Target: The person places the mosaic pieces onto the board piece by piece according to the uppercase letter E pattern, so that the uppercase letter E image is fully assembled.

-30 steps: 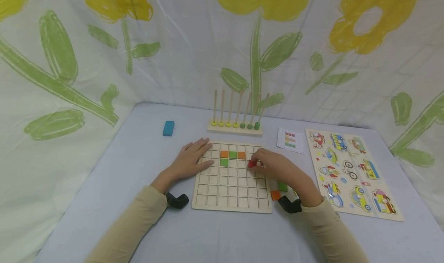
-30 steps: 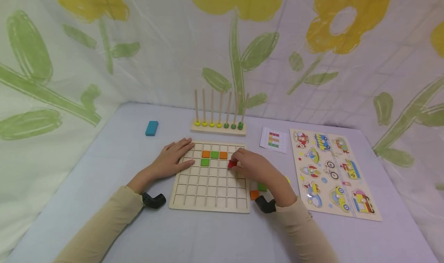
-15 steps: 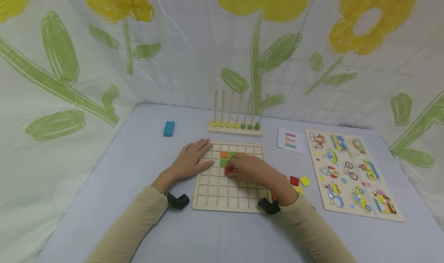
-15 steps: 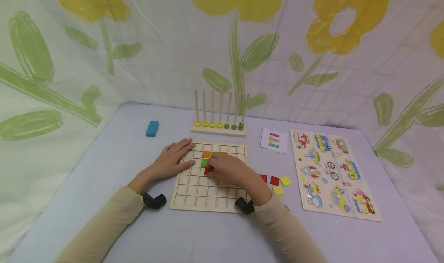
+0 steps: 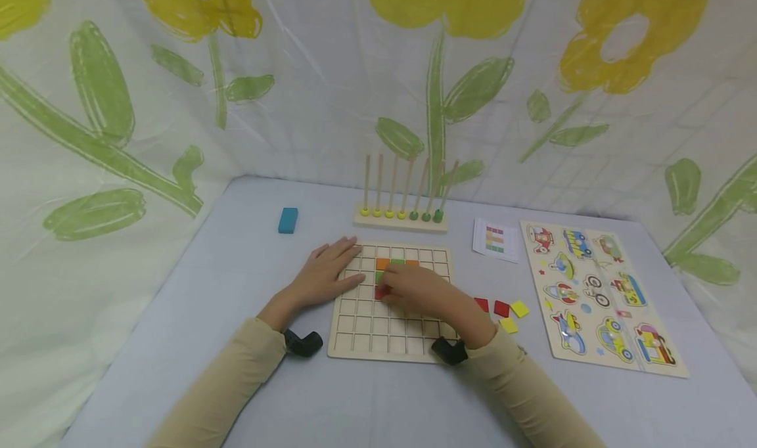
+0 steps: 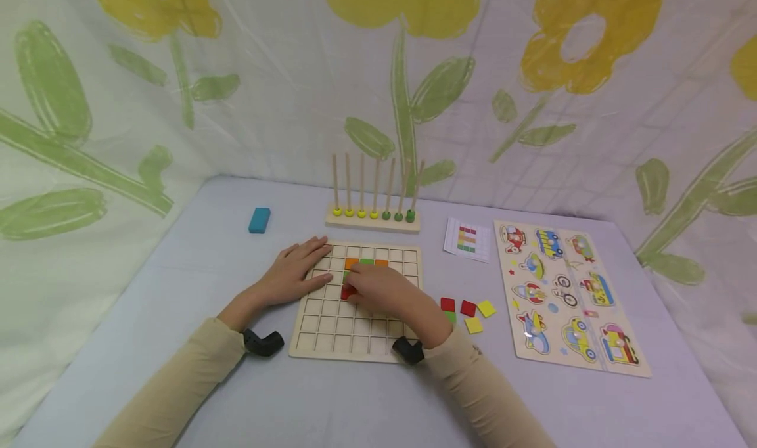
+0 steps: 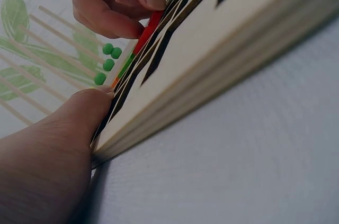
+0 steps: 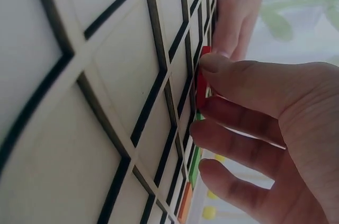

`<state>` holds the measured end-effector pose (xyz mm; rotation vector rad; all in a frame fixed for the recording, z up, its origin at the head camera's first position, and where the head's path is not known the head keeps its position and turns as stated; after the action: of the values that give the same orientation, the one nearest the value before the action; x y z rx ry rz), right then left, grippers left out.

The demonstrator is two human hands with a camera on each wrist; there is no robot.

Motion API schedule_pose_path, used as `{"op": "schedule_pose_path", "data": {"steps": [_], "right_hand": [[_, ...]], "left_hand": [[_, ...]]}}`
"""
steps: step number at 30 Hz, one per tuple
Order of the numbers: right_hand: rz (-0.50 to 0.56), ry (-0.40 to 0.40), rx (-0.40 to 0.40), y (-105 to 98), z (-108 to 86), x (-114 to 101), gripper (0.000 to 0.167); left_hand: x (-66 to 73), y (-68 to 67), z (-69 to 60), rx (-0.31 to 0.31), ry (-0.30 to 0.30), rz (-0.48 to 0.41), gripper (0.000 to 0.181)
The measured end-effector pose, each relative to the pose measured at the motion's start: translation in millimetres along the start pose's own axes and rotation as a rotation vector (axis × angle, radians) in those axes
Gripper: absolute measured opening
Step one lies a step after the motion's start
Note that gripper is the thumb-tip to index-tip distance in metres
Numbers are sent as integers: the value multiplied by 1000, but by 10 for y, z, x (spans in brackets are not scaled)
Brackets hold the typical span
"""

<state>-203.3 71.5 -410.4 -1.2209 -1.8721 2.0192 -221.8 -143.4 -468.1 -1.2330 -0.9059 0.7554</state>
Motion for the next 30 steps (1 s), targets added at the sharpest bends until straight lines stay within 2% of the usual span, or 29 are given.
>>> {"op": "schedule_pose_path", "data": {"steps": [11,20,30], "right_hand": [[14,-18,10,5,6,-10,12],[2,-38,24,17,30,5,7],[-8,-27,18,1,8,16,8]], "left_hand": [[5,-7,-4,-19,-10,-5,68],[17,-35,-5,14,8,-6,67],[18,-33,-6,8,4,-10,67]]}}
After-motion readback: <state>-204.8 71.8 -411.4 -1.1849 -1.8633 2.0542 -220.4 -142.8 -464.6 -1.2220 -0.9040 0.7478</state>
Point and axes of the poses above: each hand's wrist, its own z-axis towards the middle knuckle, its own y-axis out of the palm, x = y × z, the point moved 2 cm from there along z, towards the middle knuckle, and after that the axes turned 15 degrees about z, right-handed, at the moved point
